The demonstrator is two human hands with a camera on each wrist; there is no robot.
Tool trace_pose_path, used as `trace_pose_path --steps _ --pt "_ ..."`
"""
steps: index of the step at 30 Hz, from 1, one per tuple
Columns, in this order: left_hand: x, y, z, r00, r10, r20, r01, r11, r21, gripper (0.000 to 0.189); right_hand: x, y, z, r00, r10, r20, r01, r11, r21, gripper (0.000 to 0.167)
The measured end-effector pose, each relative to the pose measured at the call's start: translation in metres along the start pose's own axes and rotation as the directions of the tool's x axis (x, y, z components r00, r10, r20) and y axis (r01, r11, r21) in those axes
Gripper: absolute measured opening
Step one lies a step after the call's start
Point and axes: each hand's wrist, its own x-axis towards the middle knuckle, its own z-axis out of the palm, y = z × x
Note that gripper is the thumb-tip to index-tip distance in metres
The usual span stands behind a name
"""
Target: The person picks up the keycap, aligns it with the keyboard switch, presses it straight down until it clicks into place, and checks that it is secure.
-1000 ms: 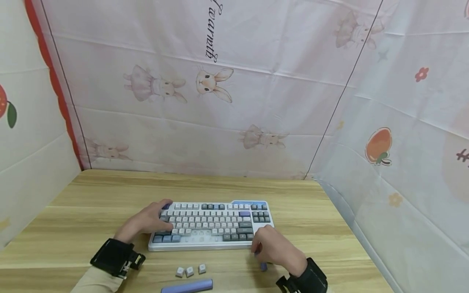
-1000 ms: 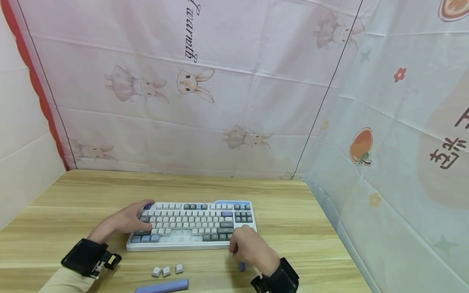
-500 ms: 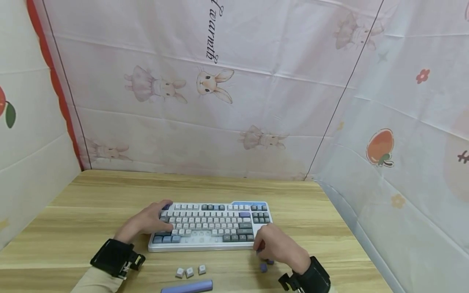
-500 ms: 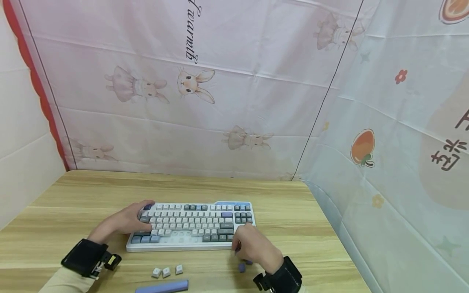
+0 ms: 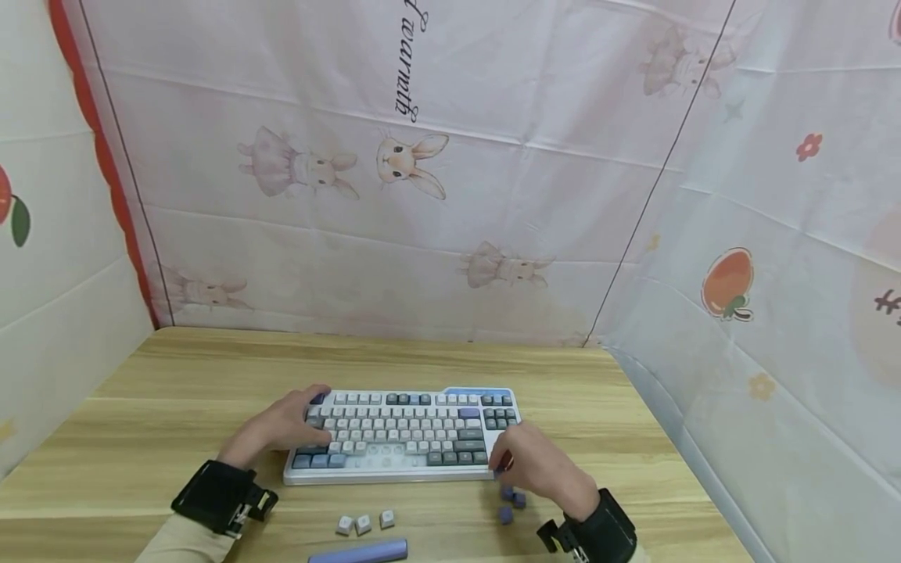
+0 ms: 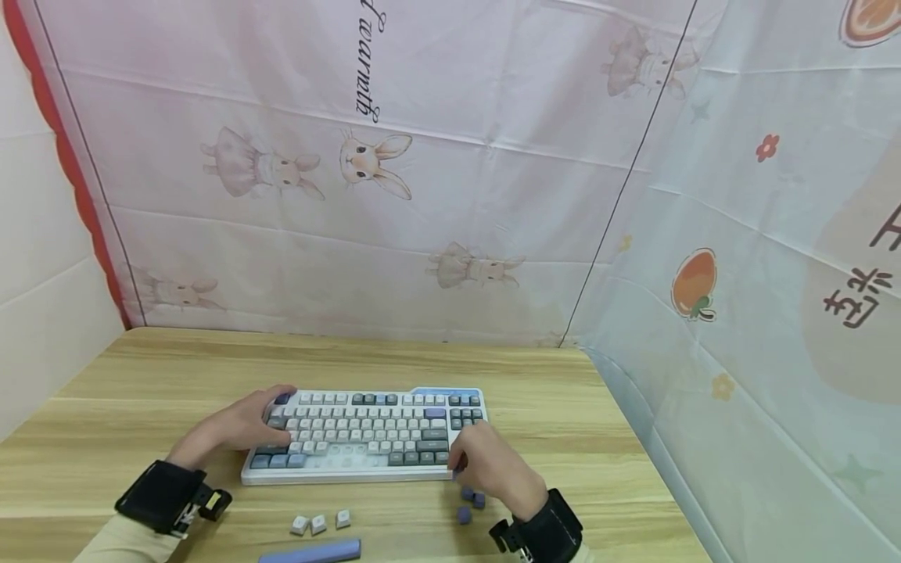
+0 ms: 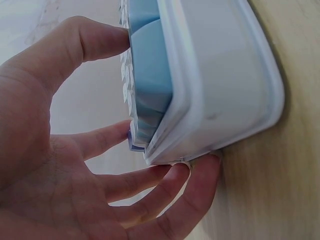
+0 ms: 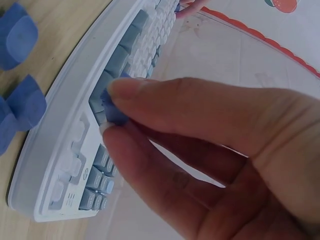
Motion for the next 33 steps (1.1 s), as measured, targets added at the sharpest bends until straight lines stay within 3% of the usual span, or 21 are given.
trace_pose_path --steps 6,20,33 --pt "0.001 -0.001 0.001 1.0 0.001 0.004 -0.001 1.0 -0.014 0.089 0.001 0.002 -0.001 1.0 -0.006 -0.016 0.006 1.0 0.004 0.018" --pt "0.0 -0.001 -0.001 1.0 0.028 0.004 -0.028 0.999 -0.021 0.09 0.008 0.009 -0.003 0.999 0.025 -0.024 -0.027 0.995 -0.095 0.013" --pt "-0.001 -0.001 0.0 1.0 0.015 0.001 -0.015 0.999 -0.034 0.09 0.014 0.017 0.0 0.998 -0.003 -0.055 -0.004 0.991 -0.131 0.014"
